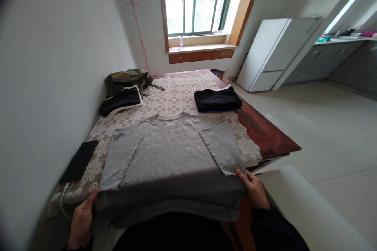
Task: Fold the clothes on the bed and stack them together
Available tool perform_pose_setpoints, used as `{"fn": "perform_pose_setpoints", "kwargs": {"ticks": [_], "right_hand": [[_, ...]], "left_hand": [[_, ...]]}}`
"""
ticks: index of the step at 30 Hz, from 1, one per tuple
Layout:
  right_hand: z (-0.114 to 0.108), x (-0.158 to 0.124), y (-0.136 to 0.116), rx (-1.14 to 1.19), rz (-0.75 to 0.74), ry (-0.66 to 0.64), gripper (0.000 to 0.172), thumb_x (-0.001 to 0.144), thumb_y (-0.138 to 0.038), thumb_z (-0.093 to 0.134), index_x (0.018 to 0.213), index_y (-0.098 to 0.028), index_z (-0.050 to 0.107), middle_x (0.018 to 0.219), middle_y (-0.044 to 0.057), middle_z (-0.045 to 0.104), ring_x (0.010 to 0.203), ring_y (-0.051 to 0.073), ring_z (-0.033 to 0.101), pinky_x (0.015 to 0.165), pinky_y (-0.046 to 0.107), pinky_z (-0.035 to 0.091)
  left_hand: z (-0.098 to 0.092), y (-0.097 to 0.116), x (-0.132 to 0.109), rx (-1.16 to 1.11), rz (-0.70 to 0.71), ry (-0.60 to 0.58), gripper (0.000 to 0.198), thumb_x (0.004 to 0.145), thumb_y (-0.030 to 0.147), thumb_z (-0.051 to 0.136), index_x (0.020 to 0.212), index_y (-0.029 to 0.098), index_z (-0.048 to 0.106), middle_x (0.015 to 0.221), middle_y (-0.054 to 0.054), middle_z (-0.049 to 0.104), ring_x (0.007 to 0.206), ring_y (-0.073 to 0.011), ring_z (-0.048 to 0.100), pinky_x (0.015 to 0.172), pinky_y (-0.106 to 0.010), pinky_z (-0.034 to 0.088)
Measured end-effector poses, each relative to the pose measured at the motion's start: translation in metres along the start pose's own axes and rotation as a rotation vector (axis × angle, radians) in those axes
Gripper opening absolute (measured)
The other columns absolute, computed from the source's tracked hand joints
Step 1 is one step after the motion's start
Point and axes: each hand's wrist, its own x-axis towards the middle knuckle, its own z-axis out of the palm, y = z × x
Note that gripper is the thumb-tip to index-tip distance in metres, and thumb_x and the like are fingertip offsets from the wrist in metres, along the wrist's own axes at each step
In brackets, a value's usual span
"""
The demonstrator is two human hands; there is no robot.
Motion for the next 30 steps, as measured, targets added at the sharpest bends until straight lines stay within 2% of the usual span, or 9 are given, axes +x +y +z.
{"fn": "perform_pose_setpoints", "kwargs": {"ticks": [2, 3, 8, 10, 12, 19, 22, 27, 30], "right_hand": [[0.002, 0.0, 0.001, 0.011, 0.031, 0.006, 0.048, 0.065, -0.063, 0.085, 0.074, -0.016, 0.079, 0.068, 0.006, 0.074, 0.065, 0.028, 0.068, 0.057, 0.034, 0.055], [0.003, 0.0, 0.002, 0.023, 0.036, 0.02, 0.047, 0.064, -0.062, 0.086, 0.074, -0.016, 0.079, 0.067, 0.006, 0.074, 0.064, 0.027, 0.068, 0.056, 0.034, 0.055], [0.007, 0.0, 0.0, 0.13, 0.021, 0.105, 0.046, 0.065, -0.062, 0.086, 0.074, -0.018, 0.08, 0.066, 0.004, 0.074, 0.06, 0.025, 0.066, 0.051, 0.032, 0.052], [0.007, 0.001, 0.0, 0.118, 0.004, 0.098, 0.045, 0.066, -0.061, 0.086, 0.075, -0.018, 0.08, 0.068, 0.004, 0.074, 0.065, 0.027, 0.069, 0.056, 0.033, 0.055], [0.007, 0.002, 0.002, 0.106, -0.01, 0.081, 0.045, 0.066, -0.062, 0.085, 0.079, -0.019, 0.082, 0.07, 0.004, 0.075, 0.072, 0.03, 0.072, 0.063, 0.036, 0.059], [0.001, 0.008, 0.02, 0.004, -0.06, 0.068, 0.054, 0.066, -0.068, 0.083, 0.081, -0.016, 0.081, 0.079, 0.006, 0.079, 0.079, 0.032, 0.074, 0.07, 0.038, 0.061], [0.0, 0.013, 0.028, -0.027, -0.072, 0.083, 0.057, 0.068, -0.071, 0.081, 0.086, -0.017, 0.082, 0.081, 0.006, 0.079, 0.082, 0.031, 0.074, 0.073, 0.036, 0.062], [-0.003, 0.019, 0.055, -0.099, -0.185, 0.233, 0.064, 0.074, -0.081, 0.069, 0.094, -0.021, 0.08, 0.088, 0.008, 0.08, 0.093, 0.032, 0.075, 0.08, 0.036, 0.062], [-0.007, 0.014, 0.082, -0.12, -0.202, 0.287, 0.073, 0.083, -0.088, 0.048, 0.09, -0.021, 0.077, 0.084, 0.01, 0.079, 0.084, 0.03, 0.075, 0.077, 0.04, 0.062]], "left_hand": [[-0.001, 0.004, -0.001, -0.037, -0.15, -0.075, 0.069, 0.051, 0.082, 0.077, 0.067, 0.015, 0.075, 0.062, -0.005, 0.069, 0.065, -0.0278, 0.067, 0.058, -0.036, 0.056], [-0.001, 0.006, -0.001, -0.066, -0.188, -0.069, 0.068, 0.048, 0.078, 0.081, 0.07, 0.015, 0.076, 0.066, -0.005, 0.072, 0.07, -0.0282, 0.068, 0.061, -0.035, 0.056], [0.001, 0.005, -0.002, -0.096, -0.061, 0.187, 0.06, 0.044, 0.067, 0.084, 0.076, 0.016, 0.08, 0.083, -0.005, 0.079, 0.091, -0.031, 0.07, 0.08, -0.035, 0.057], [0.001, 0.001, -0.002, -0.075, -0.043, 0.235, 0.058, 0.045, 0.066, 0.084, 0.075, 0.017, 0.08, 0.085, -0.005, 0.079, 0.096, -0.0324, 0.07, 0.087, -0.037, 0.056], [0.002, -0.002, -0.001, -0.058, -0.034, 0.231, 0.058, 0.046, 0.068, 0.083, 0.075, 0.017, 0.08, 0.085, -0.006, 0.079, 0.096, -0.0327, 0.07, 0.089, -0.037, 0.055], [0.006, -0.014, 0.001, -0.127, -0.02, 0.068, 0.074, 0.046, 0.084, 0.079, 0.069, 0.014, 0.077, 0.067, -0.005, 0.072, 0.066, -0.0226, 0.063, 0.06, -0.029, 0.051], [0.008, -0.02, 0.001, -0.108, 0.009, 0.079, 0.075, 0.048, 0.087, 0.076, 0.066, 0.015, 0.074, 0.06, -0.003, 0.068, 0.059, -0.0209, 0.06, 0.055, -0.029, 0.049], [0.012, -0.051, 0.003, 0.002, 0.149, 0.221, 0.071, 0.053, 0.089, 0.07, 0.067, 0.019, 0.07, 0.068, -0.007, 0.072, 0.068, -0.0272, 0.068, 0.06, -0.034, 0.054], [0.016, -0.083, 0.0, 0.041, 0.108, 0.189, 0.071, 0.057, 0.091, 0.064, 0.073, 0.022, 0.066, 0.073, -0.008, 0.073, 0.07, -0.0295, 0.072, 0.064, -0.038, 0.058]]}}
